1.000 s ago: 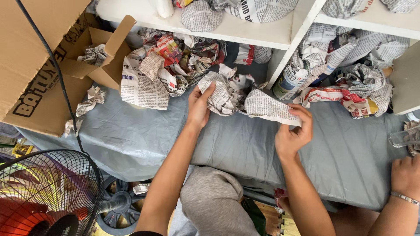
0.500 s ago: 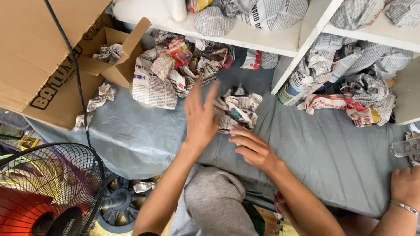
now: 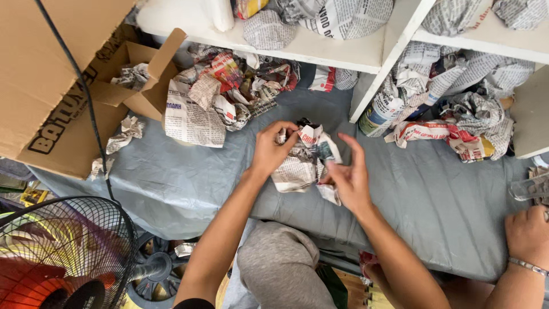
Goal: The person sits on the floor at a low table and crumples sheets of newspaper into balls by hand, pressing each sheet together and stacking the finished balls on the shelves and in a cardboard box. A roll of masking tape sits on the table among the paper.
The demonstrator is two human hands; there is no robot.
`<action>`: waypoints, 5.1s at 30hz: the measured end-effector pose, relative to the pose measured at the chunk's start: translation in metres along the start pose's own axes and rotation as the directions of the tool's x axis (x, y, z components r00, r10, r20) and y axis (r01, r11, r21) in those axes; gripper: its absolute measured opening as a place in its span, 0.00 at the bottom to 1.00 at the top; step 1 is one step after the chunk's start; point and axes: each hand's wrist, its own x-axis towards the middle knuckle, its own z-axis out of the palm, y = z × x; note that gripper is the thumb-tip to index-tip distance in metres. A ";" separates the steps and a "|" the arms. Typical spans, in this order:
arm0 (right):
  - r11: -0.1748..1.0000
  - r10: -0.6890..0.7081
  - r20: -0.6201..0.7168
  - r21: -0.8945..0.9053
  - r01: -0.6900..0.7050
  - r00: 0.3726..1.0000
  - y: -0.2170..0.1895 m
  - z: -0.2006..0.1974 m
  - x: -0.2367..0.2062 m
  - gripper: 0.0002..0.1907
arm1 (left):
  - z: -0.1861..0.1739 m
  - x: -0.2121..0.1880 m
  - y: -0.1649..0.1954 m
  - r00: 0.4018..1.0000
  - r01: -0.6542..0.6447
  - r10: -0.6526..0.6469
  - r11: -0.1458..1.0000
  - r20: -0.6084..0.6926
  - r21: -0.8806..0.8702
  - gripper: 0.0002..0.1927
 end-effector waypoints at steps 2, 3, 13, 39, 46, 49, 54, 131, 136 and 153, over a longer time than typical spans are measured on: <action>0.944 0.026 -0.079 -0.327 -0.051 0.997 0.003 0.002 0.002 0.47 | -0.001 -0.004 0.002 0.999 0.014 -0.012 0.999 0.043 -0.049 0.13; 0.911 -0.050 -0.071 -0.413 0.016 0.996 0.004 0.002 0.002 0.36 | -0.003 -0.006 0.004 0.996 0.030 -0.023 0.996 0.089 -0.079 0.17; 0.927 -0.170 -0.363 -0.373 0.024 0.916 0.013 -0.011 0.008 0.10 | -0.015 -0.003 0.018 0.953 0.234 -0.140 0.903 0.269 -0.360 0.32; 0.232 -0.574 0.337 -0.807 0.543 0.746 -0.037 0.018 -0.001 0.44 | 0.003 -0.028 0.031 0.947 -0.278 0.290 0.956 0.140 -0.098 0.22; 0.260 -0.656 0.305 -0.767 0.586 0.690 -0.032 0.017 -0.004 0.29 | 0.004 -0.029 0.031 0.954 -0.267 0.272 0.962 0.128 -0.048 0.20; 0.284 -0.647 0.259 -0.791 0.542 0.718 -0.029 0.015 -0.003 0.26 | 0.004 -0.030 0.033 0.946 -0.299 0.297 0.954 0.129 0.002 0.19; 0.458 -0.574 0.183 -0.736 0.499 0.798 -0.018 0.009 -0.002 0.25 | 0.003 -0.027 0.034 0.935 -0.323 0.313 0.946 0.165 0.034 0.17; 0.994 -0.080 -0.174 0.065 0.093 0.981 0.009 -0.042 0.021 0.21 | -0.007 -0.008 -0.018 0.884 0.262 -0.446 0.720 -0.139 -0.642 0.11; 0.996 0.053 -0.067 0.082 -0.047 0.996 -0.003 -0.063 0.002 0.38 | -0.025 -0.020 -0.005 0.815 0.403 -0.569 0.418 0.111 -0.814 0.14; 0.309 -0.479 0.186 -0.879 0.363 0.858 -0.058 -0.045 -0.034 0.27 | -0.051 -0.056 0.047 0.813 0.479 -0.486 0.871 -0.320 -0.107 0.23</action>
